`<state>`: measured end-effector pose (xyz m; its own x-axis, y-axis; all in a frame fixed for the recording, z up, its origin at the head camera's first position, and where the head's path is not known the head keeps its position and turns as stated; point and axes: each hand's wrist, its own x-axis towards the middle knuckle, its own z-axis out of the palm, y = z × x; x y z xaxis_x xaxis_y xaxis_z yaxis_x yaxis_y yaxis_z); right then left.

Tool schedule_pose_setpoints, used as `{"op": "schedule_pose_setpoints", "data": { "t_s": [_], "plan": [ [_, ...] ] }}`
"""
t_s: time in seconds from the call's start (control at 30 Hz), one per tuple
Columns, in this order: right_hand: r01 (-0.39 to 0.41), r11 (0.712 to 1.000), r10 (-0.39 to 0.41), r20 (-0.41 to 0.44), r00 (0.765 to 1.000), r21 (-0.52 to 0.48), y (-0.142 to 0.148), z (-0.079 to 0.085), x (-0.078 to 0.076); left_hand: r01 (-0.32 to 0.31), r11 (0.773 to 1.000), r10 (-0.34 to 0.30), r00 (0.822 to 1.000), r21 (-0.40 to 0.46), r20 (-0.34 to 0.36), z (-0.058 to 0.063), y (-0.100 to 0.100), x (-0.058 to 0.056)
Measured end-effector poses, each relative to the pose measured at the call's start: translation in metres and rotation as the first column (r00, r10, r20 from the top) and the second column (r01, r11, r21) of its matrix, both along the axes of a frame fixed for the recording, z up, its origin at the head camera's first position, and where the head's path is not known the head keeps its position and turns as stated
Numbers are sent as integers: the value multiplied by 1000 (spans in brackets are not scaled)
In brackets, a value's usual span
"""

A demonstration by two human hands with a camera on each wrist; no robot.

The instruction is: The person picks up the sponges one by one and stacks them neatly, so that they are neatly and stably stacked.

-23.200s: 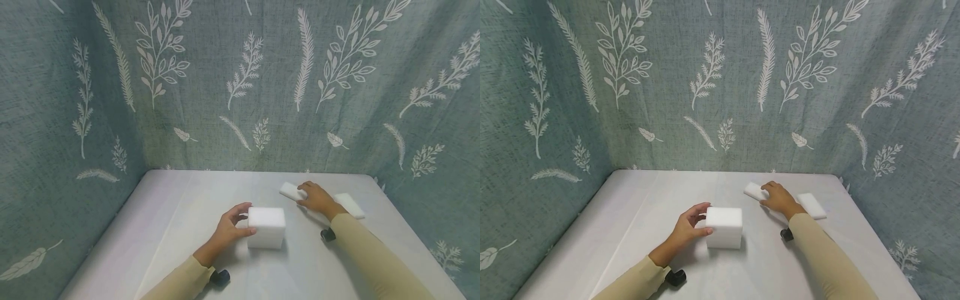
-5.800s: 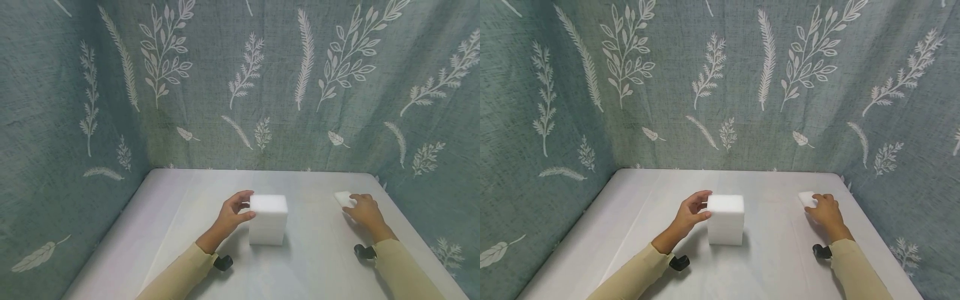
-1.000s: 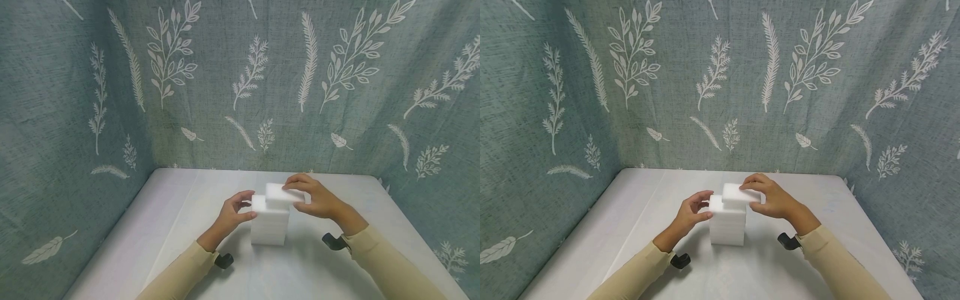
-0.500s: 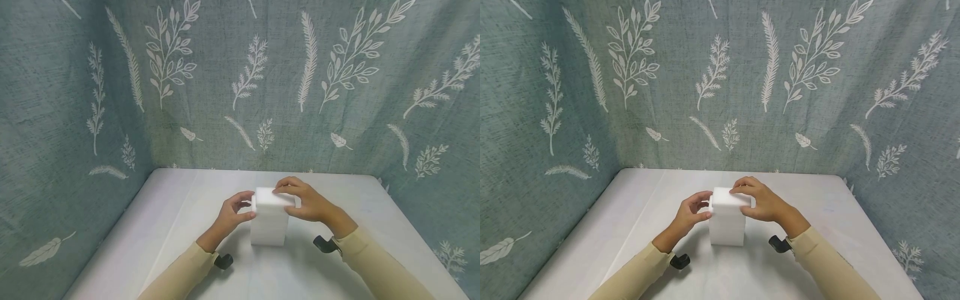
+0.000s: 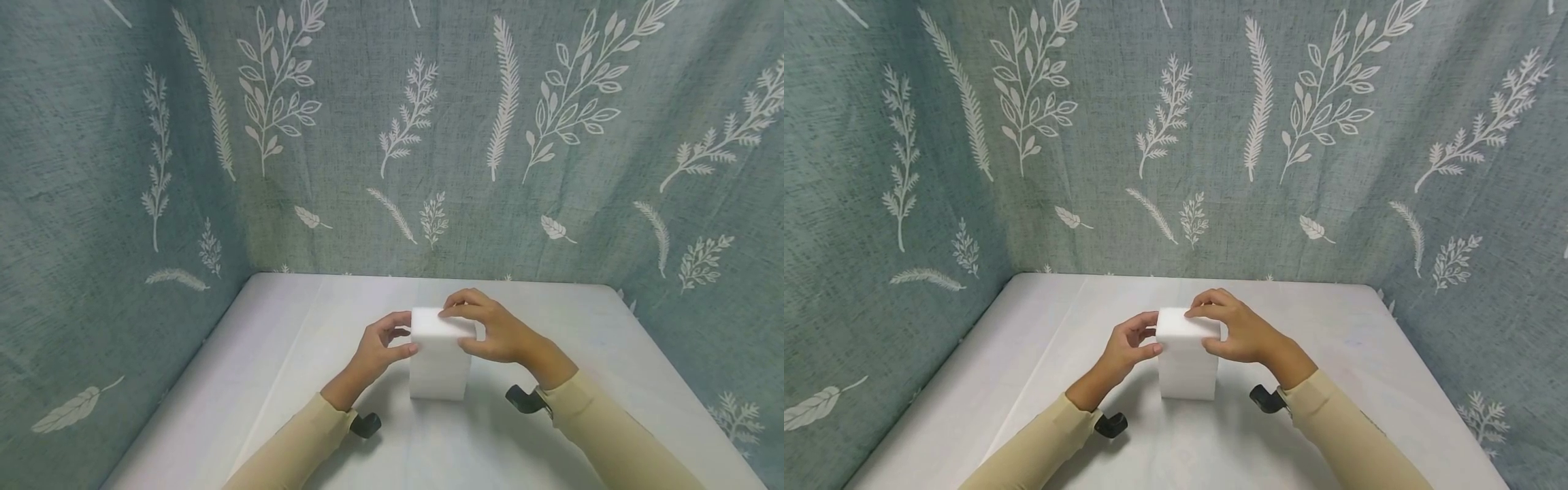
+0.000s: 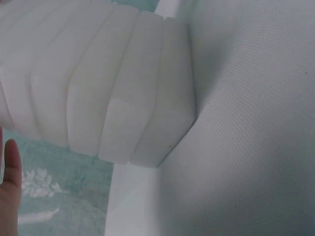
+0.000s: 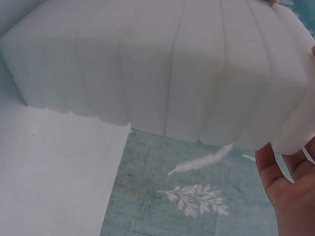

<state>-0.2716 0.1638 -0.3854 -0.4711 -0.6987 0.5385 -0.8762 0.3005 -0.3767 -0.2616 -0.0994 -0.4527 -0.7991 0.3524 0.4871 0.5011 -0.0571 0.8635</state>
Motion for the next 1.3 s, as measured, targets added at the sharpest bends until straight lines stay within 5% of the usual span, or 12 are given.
{"op": "schedule_pose_setpoints", "data": {
  "t_s": [0.13, 0.3, 0.7, 1.0, 1.2, 1.3],
  "plan": [
    [-3, 1000, 3, 2, 1000, 5, -1, 0, 0, 10, 1000, -10, 1000, 0, 4, 15, 1, 11],
    [13, 1000, -13, 11, 1000, 16, 0, -1, 0, 8, 1000, -9, 1000, -28, -7, 18, 0, 11],
    [27, 999, -27, 19, 999, 40, -2, -3, -1, -4, 1000, 5, 1000, -19, 12, -9, -2, -7],
    [31, 999, -31, 17, 999, 34, -1, -6, -2, -20, 999, 21, 1000, -44, 11, -6, -2, -5],
    [52, 998, -53, 25, 998, 37, 4, -8, 0, 4, 998, -3, 1000, -61, 7, 11, -5, 6],
    [110, 993, -112, 50, 992, 42, 11, -11, 3, -10, 995, 12, 1000, -98, 19, 4, -12, 3]
  ]
}}
